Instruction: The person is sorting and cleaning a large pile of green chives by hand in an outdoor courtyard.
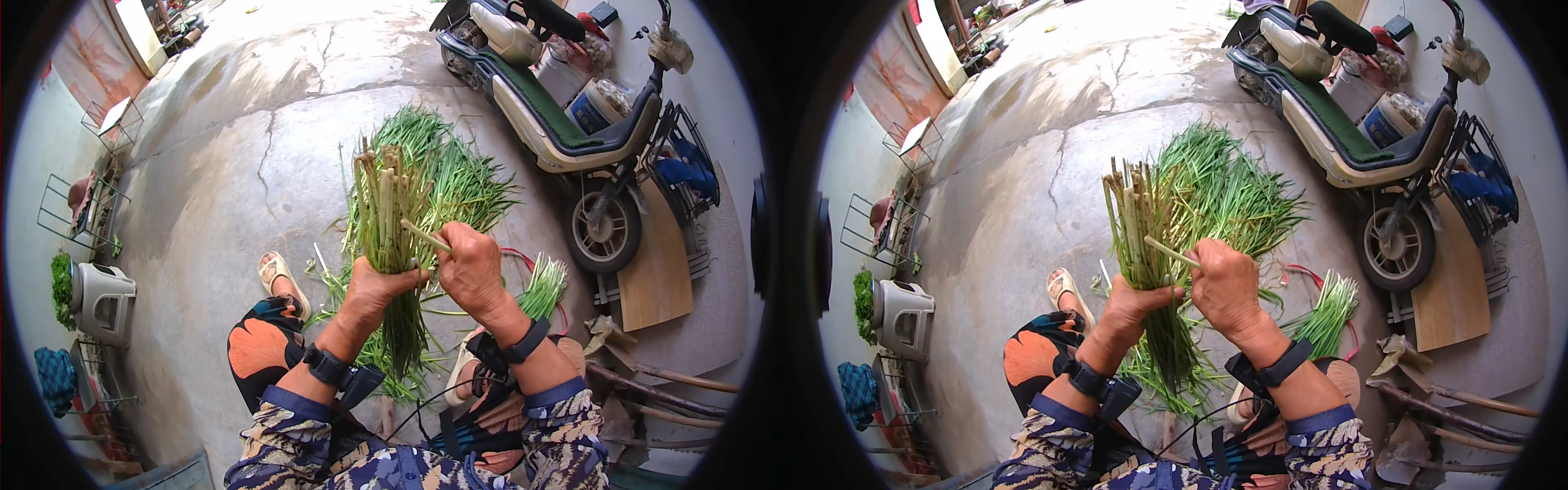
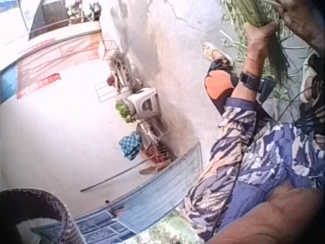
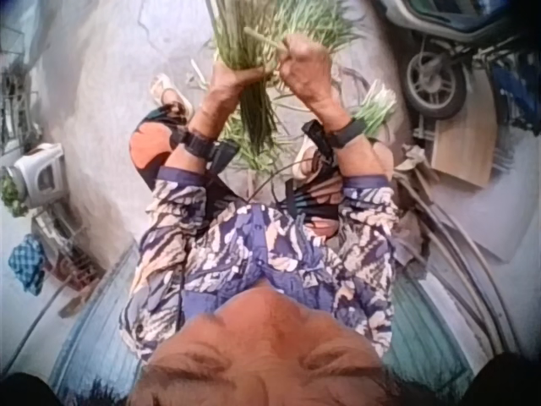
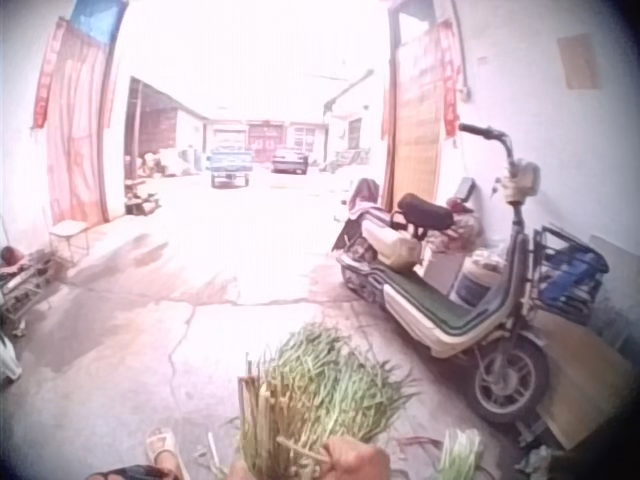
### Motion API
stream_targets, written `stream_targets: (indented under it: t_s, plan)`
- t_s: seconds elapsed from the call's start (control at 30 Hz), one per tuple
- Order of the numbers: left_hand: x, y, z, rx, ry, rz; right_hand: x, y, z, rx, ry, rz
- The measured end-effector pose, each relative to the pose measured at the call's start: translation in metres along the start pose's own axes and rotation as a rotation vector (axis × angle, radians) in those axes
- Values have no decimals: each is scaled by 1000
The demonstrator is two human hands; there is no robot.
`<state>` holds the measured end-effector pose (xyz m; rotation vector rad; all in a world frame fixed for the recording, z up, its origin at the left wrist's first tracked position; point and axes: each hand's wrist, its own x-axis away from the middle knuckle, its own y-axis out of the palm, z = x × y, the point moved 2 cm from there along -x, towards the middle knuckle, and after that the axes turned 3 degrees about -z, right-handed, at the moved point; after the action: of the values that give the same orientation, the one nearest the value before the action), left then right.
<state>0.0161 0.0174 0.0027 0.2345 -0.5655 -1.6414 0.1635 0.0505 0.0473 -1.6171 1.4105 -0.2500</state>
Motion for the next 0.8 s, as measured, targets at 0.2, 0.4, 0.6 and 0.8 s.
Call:
stream_targets:
  t_s: [0.2,0.4,0.6,0.8]
  plan:
    - [5,-13,4,133,-120,-46,-17,-33,24,-18,106,243]
    - [6,-16,2,152,-144,-99,-8,-43,55,-539,406,23]
    - [5,-5,1,199,-168,-153,10,-4,14,-945,489,-381]
    - [2,-8,1,115,-167,-211,-2,-15,34,-1217,624,-38]
